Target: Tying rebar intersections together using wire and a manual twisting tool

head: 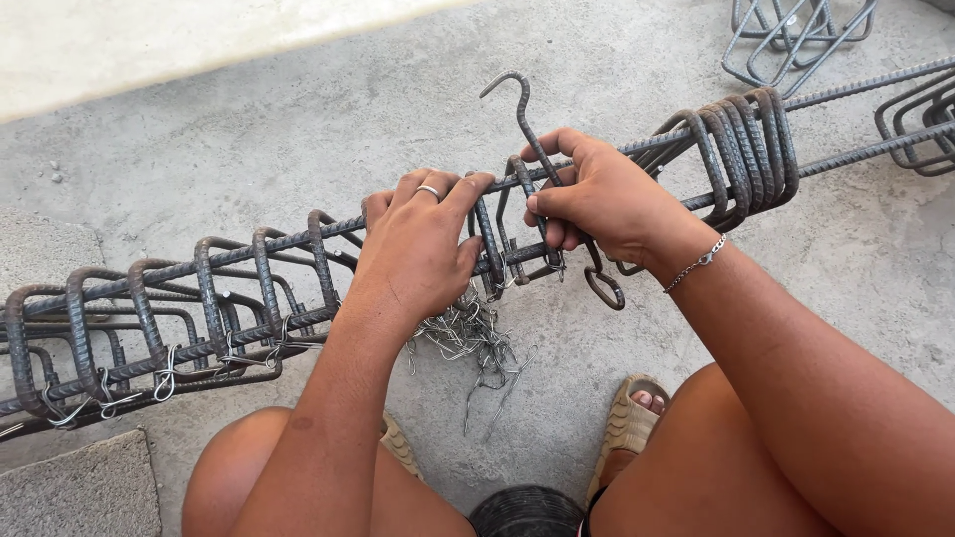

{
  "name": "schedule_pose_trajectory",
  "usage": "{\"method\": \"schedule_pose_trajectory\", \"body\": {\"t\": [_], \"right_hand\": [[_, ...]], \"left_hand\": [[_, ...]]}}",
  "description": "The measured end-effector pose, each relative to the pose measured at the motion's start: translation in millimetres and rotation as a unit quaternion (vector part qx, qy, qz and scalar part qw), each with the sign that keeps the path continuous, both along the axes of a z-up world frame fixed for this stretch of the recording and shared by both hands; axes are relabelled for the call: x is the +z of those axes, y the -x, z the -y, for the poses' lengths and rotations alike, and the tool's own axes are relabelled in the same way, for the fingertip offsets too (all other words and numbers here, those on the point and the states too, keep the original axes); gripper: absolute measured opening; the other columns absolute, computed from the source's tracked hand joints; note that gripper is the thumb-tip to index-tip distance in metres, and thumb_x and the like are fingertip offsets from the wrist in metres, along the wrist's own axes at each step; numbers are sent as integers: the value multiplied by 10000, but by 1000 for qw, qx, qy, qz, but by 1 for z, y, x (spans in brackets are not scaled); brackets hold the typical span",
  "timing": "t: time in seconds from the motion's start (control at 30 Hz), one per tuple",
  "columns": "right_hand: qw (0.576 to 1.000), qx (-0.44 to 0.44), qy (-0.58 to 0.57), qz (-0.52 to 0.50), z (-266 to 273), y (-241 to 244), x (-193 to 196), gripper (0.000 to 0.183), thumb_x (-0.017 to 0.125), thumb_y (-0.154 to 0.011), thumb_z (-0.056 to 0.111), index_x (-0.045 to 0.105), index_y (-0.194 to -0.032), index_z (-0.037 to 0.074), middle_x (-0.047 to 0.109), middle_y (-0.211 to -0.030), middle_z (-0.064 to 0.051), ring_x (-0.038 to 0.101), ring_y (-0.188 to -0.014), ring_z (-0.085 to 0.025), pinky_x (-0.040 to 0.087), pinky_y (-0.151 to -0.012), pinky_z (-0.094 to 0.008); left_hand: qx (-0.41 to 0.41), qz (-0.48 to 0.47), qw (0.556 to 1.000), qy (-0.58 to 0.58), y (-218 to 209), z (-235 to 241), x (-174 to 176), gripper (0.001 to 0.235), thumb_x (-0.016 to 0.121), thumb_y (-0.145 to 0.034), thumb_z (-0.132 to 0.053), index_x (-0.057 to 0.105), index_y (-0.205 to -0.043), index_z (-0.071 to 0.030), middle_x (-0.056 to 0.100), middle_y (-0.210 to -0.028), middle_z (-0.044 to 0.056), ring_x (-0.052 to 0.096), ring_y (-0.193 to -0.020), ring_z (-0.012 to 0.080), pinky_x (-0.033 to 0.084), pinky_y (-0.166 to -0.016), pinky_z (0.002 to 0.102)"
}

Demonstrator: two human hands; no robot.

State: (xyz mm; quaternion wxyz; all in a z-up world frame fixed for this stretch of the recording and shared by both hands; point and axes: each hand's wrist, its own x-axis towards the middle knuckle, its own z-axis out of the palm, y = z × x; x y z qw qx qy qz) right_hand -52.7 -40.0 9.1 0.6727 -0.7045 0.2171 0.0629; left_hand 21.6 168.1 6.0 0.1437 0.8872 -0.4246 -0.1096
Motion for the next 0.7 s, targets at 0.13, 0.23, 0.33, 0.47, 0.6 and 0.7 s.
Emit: {"method": "schedule_pose_trajectory", "body": {"t": [0.13, 0.23, 0.33, 0.47, 0.6, 0.7], "right_hand": [[1000, -8, -12, -3, 5, 1, 3, 467, 649, -861, -3, 532, -1312, 27, 707, -794, -200, 636, -429, -165, 532, -336, -255], [1000, -4, 7, -7, 12, 3, 1, 463, 633, -877, 13, 525, -1328, 29, 687, -822, -192, 638, -434, -180, 510, -325, -265], [999, -26, -14, 37, 19, 5, 9, 388, 638, -886, 27, 572, -1269, 18, 678, -813, -158, 604, -441, -143, 384, -306, -210], [998, -51, 5, 24, 27, 9, 25, 324, 597, -927, 56, 596, -1250, 30, 688, -920, -118, 560, -529, -87, 336, -381, -178], [997, -71, 15, 10, 36, 16, 31, 275, 573, -959, 62, 605, -1231, 39, 704, -999, -90, 531, -577, -65, 322, -423, -177], [990, -119, -17, 74, 44, 28, 39, 209, 527, -1007, 35, 640, -1182, 56, 654, -915, -56, 553, -607, -77, 386, -499, -188]], "left_hand": [[8, -14, 999, 36, -10, -6, 1, 474, 619, -950, -205, 542, -1418, -218, 600, -1276, 81, 473, -1346, 323, 342, -1061, 516], [45, -31, 997, 57, -19, -20, 5, 463, 539, -988, -165, 543, -1448, -221, 614, -1268, 99, 493, -1328, 342, 317, -1068, 519], [75, -27, 994, 68, -25, -33, 5, 446, 576, -980, -207, 563, -1426, -220, 623, -1266, 95, 506, -1326, 347, 308, -1066, 514], [86, -39, 991, 94, -17, -30, 15, 398, 511, -986, -121, 620, -1363, -189, 676, -1236, 98, 570, -1223, 292, 314, -1008, 482], [88, -19, 990, 111, -12, -25, 19, 344, 557, -969, -122, 666, -1292, -161, 695, -1266, 85, 610, -1152, 245, 317, -990, 466], [64, -1, 987, 146, -9, -21, 21, 329, 601, -954, -124, 681, -1272, -141, 716, -1165, 83, 617, -1056, 232, 323, -936, 439]]}}
